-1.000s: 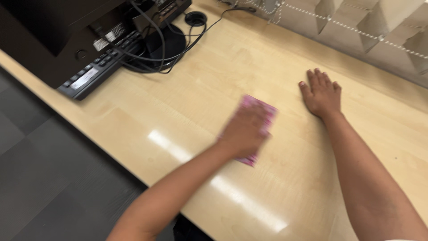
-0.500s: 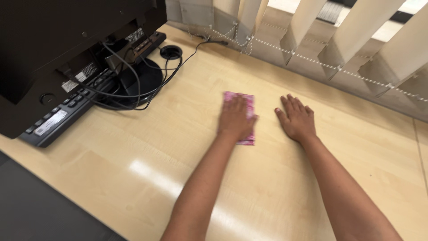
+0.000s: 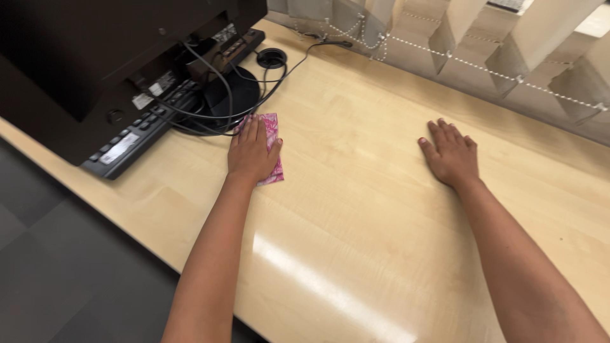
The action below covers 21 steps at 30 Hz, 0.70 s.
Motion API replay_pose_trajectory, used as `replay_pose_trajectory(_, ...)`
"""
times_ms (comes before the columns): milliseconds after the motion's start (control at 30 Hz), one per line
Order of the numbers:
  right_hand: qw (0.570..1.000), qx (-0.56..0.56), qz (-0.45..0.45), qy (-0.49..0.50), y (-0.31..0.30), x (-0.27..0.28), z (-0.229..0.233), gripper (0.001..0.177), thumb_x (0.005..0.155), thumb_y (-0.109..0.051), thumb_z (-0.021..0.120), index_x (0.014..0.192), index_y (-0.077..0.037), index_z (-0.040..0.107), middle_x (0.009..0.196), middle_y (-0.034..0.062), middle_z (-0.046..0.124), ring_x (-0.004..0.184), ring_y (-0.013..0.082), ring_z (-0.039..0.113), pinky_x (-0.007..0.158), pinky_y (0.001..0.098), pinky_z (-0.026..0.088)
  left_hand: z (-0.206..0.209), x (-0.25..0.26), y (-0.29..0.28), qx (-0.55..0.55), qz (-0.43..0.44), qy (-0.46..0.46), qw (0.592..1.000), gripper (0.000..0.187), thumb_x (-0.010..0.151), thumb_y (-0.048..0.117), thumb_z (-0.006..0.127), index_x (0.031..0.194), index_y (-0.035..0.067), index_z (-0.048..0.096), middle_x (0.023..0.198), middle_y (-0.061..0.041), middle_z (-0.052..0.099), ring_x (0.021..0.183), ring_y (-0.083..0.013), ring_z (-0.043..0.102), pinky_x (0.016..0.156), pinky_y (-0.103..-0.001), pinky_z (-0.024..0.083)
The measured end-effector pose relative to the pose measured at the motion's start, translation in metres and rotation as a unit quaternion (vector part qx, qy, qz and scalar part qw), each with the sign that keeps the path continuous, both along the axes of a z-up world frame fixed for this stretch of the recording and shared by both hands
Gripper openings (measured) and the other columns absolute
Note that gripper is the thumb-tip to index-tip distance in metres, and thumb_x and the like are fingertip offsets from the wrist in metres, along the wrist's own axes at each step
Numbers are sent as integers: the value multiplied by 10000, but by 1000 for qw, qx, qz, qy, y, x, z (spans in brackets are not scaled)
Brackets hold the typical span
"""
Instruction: The person wipes a light-colored wooden desk using a pink cloth, moving computer peripherals aside to reach different areas of the surface.
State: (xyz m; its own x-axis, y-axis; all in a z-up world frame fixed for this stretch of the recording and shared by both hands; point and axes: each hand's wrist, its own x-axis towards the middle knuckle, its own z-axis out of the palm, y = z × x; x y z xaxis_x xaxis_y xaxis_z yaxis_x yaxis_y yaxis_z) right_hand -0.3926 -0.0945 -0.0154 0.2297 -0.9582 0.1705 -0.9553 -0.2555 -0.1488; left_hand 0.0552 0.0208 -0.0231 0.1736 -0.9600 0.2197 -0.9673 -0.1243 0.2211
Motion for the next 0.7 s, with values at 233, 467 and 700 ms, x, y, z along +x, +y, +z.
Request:
replay_pose_trajectory(233,1000,3,1,-1,2,0,0,696,1028,-597,279,1609,-219,331,1695,56,259,1557,247,210,1237,522,144,6,41,88,17,10,-5,1000,813,1031,551,381,1579,-40,268,1661,-214,249,1549,-329,210,1252,-461,124)
replay_pose_trajectory(467,1000,28,-13,1,5,3,4,693,1019,-600,257,1612,-244,299,1698,20,227,1561,211,176,1242,506,123,11,13,163,24,1,-52,998,799,1044,522,378,1557,-81,275,1636,-269,255,1540,-372,216,1239,-508,138)
replay_pose_trajectory(700,1000,14,5,2,3,0,0,691,1035,-590,265,1616,-218,315,1697,42,239,1561,223,181,1242,510,121,24,-9,189,3,-27,-39,999,820,1036,506,410,1531,-133,273,1621,-322,246,1510,-431,238,1221,-537,147)
